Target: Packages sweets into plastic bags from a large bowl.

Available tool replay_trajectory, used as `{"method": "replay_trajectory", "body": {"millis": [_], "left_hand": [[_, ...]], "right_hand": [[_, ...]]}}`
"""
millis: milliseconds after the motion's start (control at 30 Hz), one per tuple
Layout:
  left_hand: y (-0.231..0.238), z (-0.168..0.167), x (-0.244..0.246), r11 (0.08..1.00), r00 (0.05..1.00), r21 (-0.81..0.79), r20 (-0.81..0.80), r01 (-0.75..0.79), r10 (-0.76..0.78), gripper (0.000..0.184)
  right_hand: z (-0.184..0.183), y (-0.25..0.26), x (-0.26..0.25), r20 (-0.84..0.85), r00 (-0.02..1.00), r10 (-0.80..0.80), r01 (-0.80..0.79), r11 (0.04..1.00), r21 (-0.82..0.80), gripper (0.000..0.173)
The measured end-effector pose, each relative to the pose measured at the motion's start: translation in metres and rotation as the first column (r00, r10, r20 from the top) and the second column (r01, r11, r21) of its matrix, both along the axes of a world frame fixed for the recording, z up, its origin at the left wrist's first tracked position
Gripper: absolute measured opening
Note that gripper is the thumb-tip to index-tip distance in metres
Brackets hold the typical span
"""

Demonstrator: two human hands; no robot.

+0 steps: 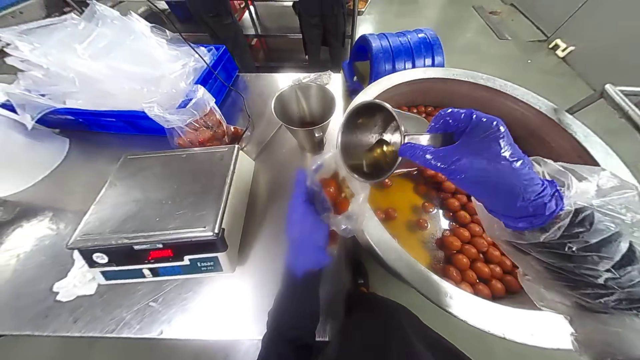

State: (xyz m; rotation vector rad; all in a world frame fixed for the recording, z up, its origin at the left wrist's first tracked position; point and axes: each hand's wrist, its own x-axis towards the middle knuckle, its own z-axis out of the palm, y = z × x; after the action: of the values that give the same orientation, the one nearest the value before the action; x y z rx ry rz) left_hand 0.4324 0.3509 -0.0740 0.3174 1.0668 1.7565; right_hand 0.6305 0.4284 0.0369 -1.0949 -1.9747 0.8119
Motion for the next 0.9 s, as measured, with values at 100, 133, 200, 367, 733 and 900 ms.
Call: {"method": "replay_trajectory", "body": {"millis": [100, 133, 200, 367, 733, 900], "left_hand": [[0.000, 0.000, 0.001, 0.999, 0.999, 0.044, 0.044, 0.012, -0.014, 0.055], [0.001, 0.000, 0.002, 0.998, 0.998, 0.067, 0.052, 0.016, -0.020, 0.055], [0.000, -0.002, 0.001, 0.994, 0.999, 0.108, 0.042, 0.021, -0.026, 0.055], [-0.002, -0.004, -0.003, 0.996, 0.999, 0.083, 0.018, 0.042, -0.043, 0.059], [-0.007, -0.005, -0.007, 0.992, 0.999, 0.125, 0.029, 0.016, -0.020, 0.060], [-0.007, -0.007, -0.007, 0.993, 1.000, 0.121, 0.026, -0.007, 0.004, 0.058]], "right_hand": [[0.002, 0.003, 0.015, -0.103, 0.987, -0.127, 0.110, 0.981, -0.157, 0.026], [0.000, 0.005, 0.020, -0.173, 0.971, -0.167, 0.132, 0.972, -0.195, 0.027], [-0.008, 0.010, 0.031, -0.362, 0.907, -0.214, 0.122, 0.958, -0.259, 0.027], [-0.078, 0.032, 0.070, -0.457, 0.817, -0.351, 0.179, 0.908, -0.378, 0.021], [-0.244, 0.080, 0.100, 0.625, 0.770, -0.127, 0.470, 0.776, -0.421, 0.039], [-0.277, 0.082, 0.096, 0.725, 0.688, 0.027, 0.395, 0.824, -0.405, 0.039]]}}
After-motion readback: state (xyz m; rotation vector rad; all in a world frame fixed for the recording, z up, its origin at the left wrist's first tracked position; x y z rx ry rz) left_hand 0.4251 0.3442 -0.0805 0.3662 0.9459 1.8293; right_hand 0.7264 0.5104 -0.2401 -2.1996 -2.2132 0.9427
